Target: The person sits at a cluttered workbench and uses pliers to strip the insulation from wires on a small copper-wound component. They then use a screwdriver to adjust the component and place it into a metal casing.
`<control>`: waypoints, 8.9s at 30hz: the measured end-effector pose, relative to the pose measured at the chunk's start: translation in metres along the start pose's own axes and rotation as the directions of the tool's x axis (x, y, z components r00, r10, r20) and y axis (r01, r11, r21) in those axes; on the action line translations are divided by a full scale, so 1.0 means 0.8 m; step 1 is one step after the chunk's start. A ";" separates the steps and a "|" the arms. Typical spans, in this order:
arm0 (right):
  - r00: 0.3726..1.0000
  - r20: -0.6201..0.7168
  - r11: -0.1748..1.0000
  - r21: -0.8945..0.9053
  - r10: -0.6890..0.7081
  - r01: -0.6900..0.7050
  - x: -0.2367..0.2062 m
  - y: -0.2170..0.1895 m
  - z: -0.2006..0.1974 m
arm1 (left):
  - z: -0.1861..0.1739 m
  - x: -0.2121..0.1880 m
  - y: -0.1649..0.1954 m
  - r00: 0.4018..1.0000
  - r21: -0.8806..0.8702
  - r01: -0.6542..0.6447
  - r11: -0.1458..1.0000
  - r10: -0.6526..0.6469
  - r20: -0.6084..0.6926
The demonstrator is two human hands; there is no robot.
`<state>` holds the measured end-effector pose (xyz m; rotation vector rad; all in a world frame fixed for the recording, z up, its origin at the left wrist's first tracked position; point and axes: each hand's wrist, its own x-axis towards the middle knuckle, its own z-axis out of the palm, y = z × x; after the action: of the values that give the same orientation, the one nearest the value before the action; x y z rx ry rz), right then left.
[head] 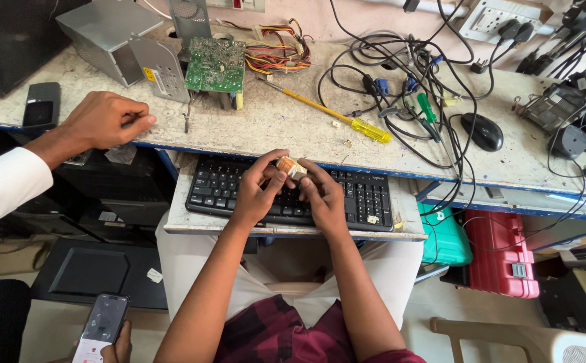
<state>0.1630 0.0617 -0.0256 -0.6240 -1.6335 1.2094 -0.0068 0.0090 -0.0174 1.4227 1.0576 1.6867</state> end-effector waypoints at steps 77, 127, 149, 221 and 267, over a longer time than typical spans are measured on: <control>1.000 0.013 0.977 0.215 -0.021 0.017 -0.003 0.013 -0.003 | 0.004 0.000 0.032 0.919 0.518 -0.339 0.785 0.395 0.002; 0.750 -0.179 0.459 -0.869 -0.637 0.182 0.068 -0.061 -0.124 | 0.002 -0.008 -0.013 0.934 0.444 -0.165 0.881 0.284 -0.218; 0.812 -0.450 0.203 -0.893 -0.372 -0.402 0.147 -0.005 -0.196 | 0.000 0.000 -0.019 0.992 -0.414 -0.114 0.903 0.085 -0.090; 0.857 0.429 0.350 -0.786 -0.285 0.510 0.023 -0.120 0.011 | 0.011 -0.008 -0.010 0.990 -0.051 -0.073 0.996 0.066 -0.126; 0.646 0.664 -0.064 -0.715 -0.376 0.697 0.022 -0.127 -0.015 | -0.010 -0.009 -0.034 0.995 -0.093 -0.003 0.996 -0.006 -0.104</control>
<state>0.1807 0.0433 0.0746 -0.3631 -2.4674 -0.6347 -0.0134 0.0136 -0.0452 1.2865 1.0223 1.8022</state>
